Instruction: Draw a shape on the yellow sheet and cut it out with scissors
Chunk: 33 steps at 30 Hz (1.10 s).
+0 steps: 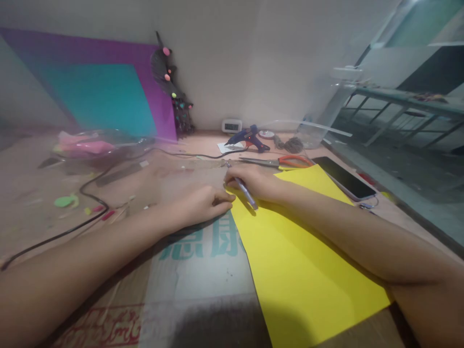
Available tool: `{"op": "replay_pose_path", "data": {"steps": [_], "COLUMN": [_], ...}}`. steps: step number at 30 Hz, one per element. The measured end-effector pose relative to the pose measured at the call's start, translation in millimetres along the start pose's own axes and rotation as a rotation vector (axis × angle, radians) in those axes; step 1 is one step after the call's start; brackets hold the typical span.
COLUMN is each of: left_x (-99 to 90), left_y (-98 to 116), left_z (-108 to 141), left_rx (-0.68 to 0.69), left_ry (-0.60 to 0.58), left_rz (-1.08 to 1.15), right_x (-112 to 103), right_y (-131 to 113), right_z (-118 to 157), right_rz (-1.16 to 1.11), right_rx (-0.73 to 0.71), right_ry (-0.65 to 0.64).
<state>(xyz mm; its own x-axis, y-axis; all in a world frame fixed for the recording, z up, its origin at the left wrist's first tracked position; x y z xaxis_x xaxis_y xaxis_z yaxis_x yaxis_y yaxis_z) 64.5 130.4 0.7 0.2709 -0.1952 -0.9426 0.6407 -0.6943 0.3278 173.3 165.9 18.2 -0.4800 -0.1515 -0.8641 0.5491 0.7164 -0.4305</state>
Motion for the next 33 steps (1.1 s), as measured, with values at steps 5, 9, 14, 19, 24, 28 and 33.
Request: {"op": "replay_pose_path", "data": {"steps": [5,9,14,19,24,28,33], "left_x": [-1.7,1.1,5.4,3.3,3.7,4.0,4.1], "left_y": [0.1,-8.2,-13.0,-10.5,-10.5,-11.5,-11.0], "left_z": [1.6,3.3,1.6,0.9,0.8,0.7,1.2], "left_rx": [0.021,0.01,0.018,0.036,0.015,0.002,0.019], "left_ry": [0.035,0.063,0.045,0.061,0.043,0.046,0.05], "left_rz": [0.002,0.007,0.037,0.025,0.02,0.046,0.015], "right_x": [10.3,-15.5,-9.7,7.6,6.8,-20.5,-10.8], "right_y": [10.0,37.0,36.8,25.8,24.0,21.8,21.6], "right_z": [-6.0,1.5,6.3,6.7,7.8,13.1,8.8], "right_rz": [-0.002,-0.237,-1.008,-1.126,-0.996,-0.582,-0.529], "right_rx": [-0.027,0.203,0.377,0.335,0.274,0.245,0.276], "right_ry": [0.16,0.367,0.19,0.107,0.162,0.377,0.243]}}
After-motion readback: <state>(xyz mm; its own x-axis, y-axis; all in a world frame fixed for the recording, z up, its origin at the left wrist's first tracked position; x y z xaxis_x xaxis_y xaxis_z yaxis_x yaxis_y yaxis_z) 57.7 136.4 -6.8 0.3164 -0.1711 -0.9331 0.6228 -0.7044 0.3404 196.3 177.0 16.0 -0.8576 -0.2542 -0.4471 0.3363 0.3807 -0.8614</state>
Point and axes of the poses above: each hand's wrist, its own z-axis away from the middle knuckle, its own x-axis out of the palm, y = z × x, the point moved 7 cm from there along -z, towards the middle knuckle, and after that the axes turned 3 degrees about -z, right-handed, at the moved point
